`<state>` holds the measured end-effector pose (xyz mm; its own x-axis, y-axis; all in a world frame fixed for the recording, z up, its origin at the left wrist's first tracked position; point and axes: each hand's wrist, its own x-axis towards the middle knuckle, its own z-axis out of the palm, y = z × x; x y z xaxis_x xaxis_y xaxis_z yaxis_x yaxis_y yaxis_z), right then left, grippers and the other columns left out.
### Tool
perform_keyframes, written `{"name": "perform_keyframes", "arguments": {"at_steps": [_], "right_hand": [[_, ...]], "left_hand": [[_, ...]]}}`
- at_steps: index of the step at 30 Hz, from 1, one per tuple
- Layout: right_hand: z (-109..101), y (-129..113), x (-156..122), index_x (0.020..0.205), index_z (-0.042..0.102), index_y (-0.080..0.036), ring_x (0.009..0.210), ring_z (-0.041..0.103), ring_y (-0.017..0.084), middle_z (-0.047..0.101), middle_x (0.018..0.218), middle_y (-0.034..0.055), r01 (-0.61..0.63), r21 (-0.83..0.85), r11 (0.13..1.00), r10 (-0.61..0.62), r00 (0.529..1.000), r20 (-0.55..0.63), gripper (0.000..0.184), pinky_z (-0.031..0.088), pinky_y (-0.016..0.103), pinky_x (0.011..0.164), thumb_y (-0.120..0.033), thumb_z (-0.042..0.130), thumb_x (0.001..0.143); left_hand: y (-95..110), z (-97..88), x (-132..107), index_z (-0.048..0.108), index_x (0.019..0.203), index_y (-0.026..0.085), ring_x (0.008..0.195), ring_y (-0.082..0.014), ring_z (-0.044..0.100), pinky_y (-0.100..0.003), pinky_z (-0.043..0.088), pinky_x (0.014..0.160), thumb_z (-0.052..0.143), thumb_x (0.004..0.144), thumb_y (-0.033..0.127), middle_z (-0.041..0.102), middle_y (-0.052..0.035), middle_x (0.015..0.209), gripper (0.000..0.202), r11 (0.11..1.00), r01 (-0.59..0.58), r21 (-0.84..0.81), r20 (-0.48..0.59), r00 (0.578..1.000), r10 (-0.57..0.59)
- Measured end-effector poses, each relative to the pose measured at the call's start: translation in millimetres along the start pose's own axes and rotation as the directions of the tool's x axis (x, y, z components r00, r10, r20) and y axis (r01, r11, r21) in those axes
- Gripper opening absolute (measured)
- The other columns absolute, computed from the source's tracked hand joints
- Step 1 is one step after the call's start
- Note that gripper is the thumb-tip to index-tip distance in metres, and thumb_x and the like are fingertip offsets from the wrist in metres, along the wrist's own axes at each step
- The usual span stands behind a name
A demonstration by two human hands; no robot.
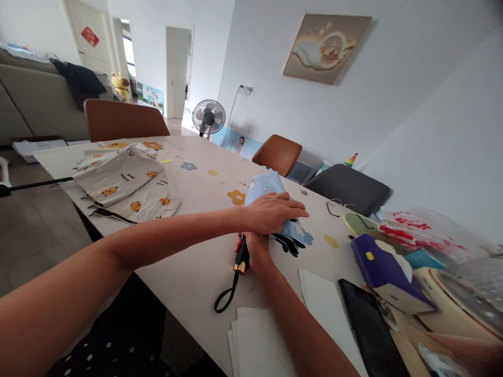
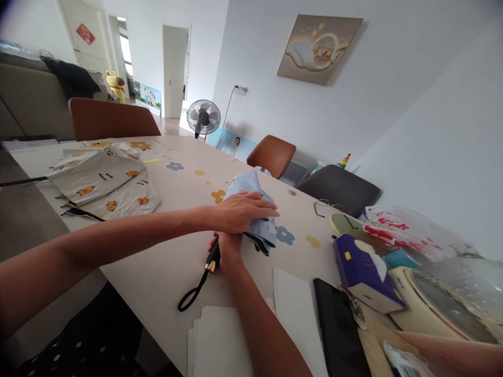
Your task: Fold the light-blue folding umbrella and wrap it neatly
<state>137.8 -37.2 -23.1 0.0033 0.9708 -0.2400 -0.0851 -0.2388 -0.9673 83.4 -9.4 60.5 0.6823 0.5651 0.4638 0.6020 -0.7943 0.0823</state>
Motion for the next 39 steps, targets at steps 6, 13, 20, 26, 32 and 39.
{"name": "perform_keyframes", "arguments": {"at_steps": [6,13,20,26,32,39], "right_hand": [[-1,-5,-2,0.056,0.047,-0.016,0.03,0.041,0.008,0.046,0.043,-0.0053,-0.033,0.019,0.999,0.033,0.999,0.02,0.015,0.036,0.021,0.026,-0.02,0.061,0.06],[-11,-12,4,0.063,0.046,-0.016,0.033,0.038,0.005,0.046,0.049,-0.005,-0.225,0.201,0.953,0.187,0.963,0.192,0.015,0.034,0.017,0.029,-0.017,0.061,0.066],[-21,-16,12,0.065,0.048,-0.015,0.036,0.039,0.004,0.047,0.051,-0.0041,-0.349,0.249,0.903,0.258,0.906,0.335,0.013,0.036,0.016,0.03,-0.016,0.06,0.071],[-26,-14,13,0.074,0.048,-0.014,0.038,0.038,0.002,0.049,0.061,-0.0026,-0.398,0.393,0.829,0.21,0.873,0.441,0.012,0.035,0.012,0.03,-0.018,0.059,0.075],[-24,-15,10,0.079,0.045,-0.018,0.037,0.036,0.001,0.046,0.062,-0.0047,-0.388,0.51,0.768,0.178,0.894,0.412,0.023,0.034,0.011,0.029,-0.03,0.063,0.073],[-24,-14,9,0.074,0.043,-0.018,0.037,0.035,0.001,0.044,0.057,-0.0063,-0.3,0.487,0.82,0.138,0.93,0.341,0.022,0.033,0.01,0.03,-0.026,0.064,0.07]], "left_hand": [[-9,-12.2,11,0.059,0.104,0.023,0.092,-0.0204,0.047,-0.03,0.038,0.066,0.038,0.071,0.002,0.057,-0.0061,0.09,0.044,0.995,0.053,0.09,0.082,0.995,-0.06],[-38,-25.6,-35,0.062,0.073,0.02,0.088,-0.0164,0.049,-0.026,0.039,0.068,0.041,0.069,0.009,0.056,-0.0031,0.087,0.023,0.923,0.38,-0.056,-0.187,0.904,-0.384],[-60,-0.8,-89,0.058,0.069,0.022,0.078,-0.0129,0.053,-0.025,0.037,0.064,0.043,0.069,0.012,0.06,0.0024,0.09,0.017,0.798,0.583,-0.155,-0.205,0.771,-0.603],[-58,9.7,-92,0.058,0.071,0.022,0.072,-0.0121,0.053,-0.025,0.036,0.061,0.044,0.07,0.013,0.059,0.0027,0.089,0.016,0.737,0.65,-0.186,-0.219,0.704,-0.676],[-57,13.9,-101,0.059,0.073,0.022,0.07,-0.0123,0.053,-0.025,0.038,0.063,0.044,0.071,0.014,0.059,0.0016,0.089,0.017,0.732,0.655,-0.185,-0.165,0.714,-0.681],[-73,13.1,-108,0.059,0.07,0.02,0.069,-0.0129,0.051,-0.026,0.041,0.069,0.045,0.069,0.015,0.057,-0.0008,0.085,0.015,0.704,0.663,-0.254,-0.193,0.678,-0.709]]}}
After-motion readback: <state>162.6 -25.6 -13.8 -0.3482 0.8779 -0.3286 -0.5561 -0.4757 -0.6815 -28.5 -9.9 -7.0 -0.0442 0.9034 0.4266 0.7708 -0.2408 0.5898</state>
